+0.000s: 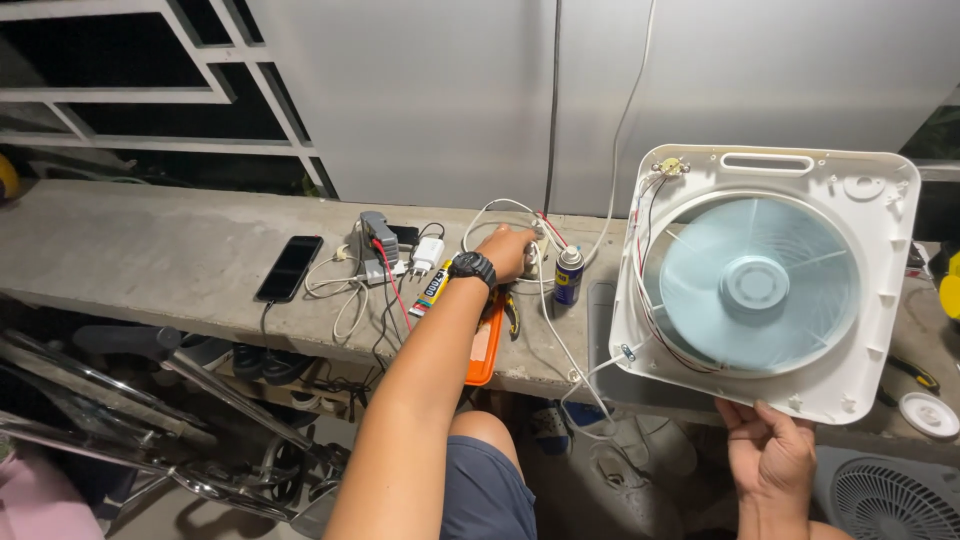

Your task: Testing a fan's electrical components with a multimeter and installing the fan blades onto the motor.

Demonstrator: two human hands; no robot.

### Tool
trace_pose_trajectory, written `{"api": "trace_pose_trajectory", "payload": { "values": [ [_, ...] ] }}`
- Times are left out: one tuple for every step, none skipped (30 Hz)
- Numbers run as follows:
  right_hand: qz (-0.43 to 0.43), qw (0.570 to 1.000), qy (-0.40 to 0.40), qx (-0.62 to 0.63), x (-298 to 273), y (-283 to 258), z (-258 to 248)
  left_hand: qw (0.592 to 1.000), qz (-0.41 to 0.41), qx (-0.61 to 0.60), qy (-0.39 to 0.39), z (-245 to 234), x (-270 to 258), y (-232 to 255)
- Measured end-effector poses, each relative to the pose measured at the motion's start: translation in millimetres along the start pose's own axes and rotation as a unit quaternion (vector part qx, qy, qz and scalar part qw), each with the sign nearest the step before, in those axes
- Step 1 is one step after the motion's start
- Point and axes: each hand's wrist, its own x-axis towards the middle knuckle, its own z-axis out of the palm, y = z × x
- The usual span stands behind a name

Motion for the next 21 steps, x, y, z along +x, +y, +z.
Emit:
{"api": "trace_pose_trajectory", "payload": {
  "values": [
    [-0.001, 1.000, -0.013, -0.001, -2, -2, 2, 1.000, 0.012, -0.011, 0.024, 3, 0, -2],
    [-0.003, 1.000, -0.025, -0.002, -3, -4, 4, 0.998, 0.027, -0.021, 0.047, 6, 3, -3],
    [-0.005, 1.000, -0.025, -0.001, -2, -2, 4, 0.998, 0.029, -0.020, 0.048, 7, -2, -5],
    [-0.004, 1.000, -0.020, 0.001, -1, -1, 3, 0.994, 0.058, -0.041, 0.086, 9, -7, -6],
    [-0.003, 1.000, -0.015, 0.003, -1, -1, 1, 0.987, 0.088, -0.061, 0.123, 11, -12, -6],
    [-0.008, 1.000, -0.013, 0.005, 0, 0, -2, 0.986, 0.094, -0.061, 0.122, 18, -18, -5],
    [-0.002, 1.000, -0.013, 0.013, 1, 1, -6, 0.971, 0.127, -0.077, 0.189, 26, -24, -4],
    [0.004, 1.000, -0.015, 0.021, 3, 2, -8, 0.949, 0.160, -0.092, 0.256, 32, -30, -5],
    [-0.001, 1.000, -0.015, 0.023, 5, 3, -9, 0.948, 0.165, -0.092, 0.258, 27, -56, 14],
    [-0.001, 1.000, -0.012, 0.022, 5, 4, -11, 0.948, 0.164, -0.123, 0.244, 25, -84, 31],
    [-0.001, 1.000, -0.010, 0.022, 5, 5, -14, 0.947, 0.164, -0.153, 0.229, 22, -111, 47],
    [-0.002, 1.000, -0.009, 0.022, 6, 6, -16, 0.947, 0.165, -0.154, 0.229, 24, -128, 62],
    [-0.002, 1.000, -0.002, 0.028, 7, 7, -19, 0.945, 0.176, -0.175, 0.214, 25, -146, 76],
    [-0.003, 0.999, 0.005, 0.034, 7, 9, -22, 0.942, 0.188, -0.195, 0.199, 26, -162, 89],
    [-0.006, 0.999, 0.006, 0.035, 7, 10, -21, 0.941, 0.191, -0.196, 0.199, 30, -172, 95],
    [-0.007, 0.999, 0.009, 0.038, 6, 9, -22, 0.937, 0.204, -0.213, 0.185, 35, -180, 104],
    [-0.009, 0.999, 0.012, 0.041, 6, 8, -23, 0.933, 0.218, -0.231, 0.170, 40, -188, 113],
    [-0.017, 0.999, 0.018, 0.044, 6, 9, -25, 0.932, 0.226, -0.231, 0.166, 40, -200, 124],
    [-0.017, 0.998, 0.016, 0.055, 7, 10, -27, 0.934, 0.219, -0.261, 0.106, 41, -212, 135],
    [-0.015, 0.998, 0.014, 0.066, 8, 12, -29, 0.933, 0.209, -0.288, 0.046, 42, -226, 145],
    [-0.022, 0.997, 0.019, 0.068, 7, 9, -29, 0.932, 0.216, -0.287, 0.042, 49, -234, 156]
  ]
}}
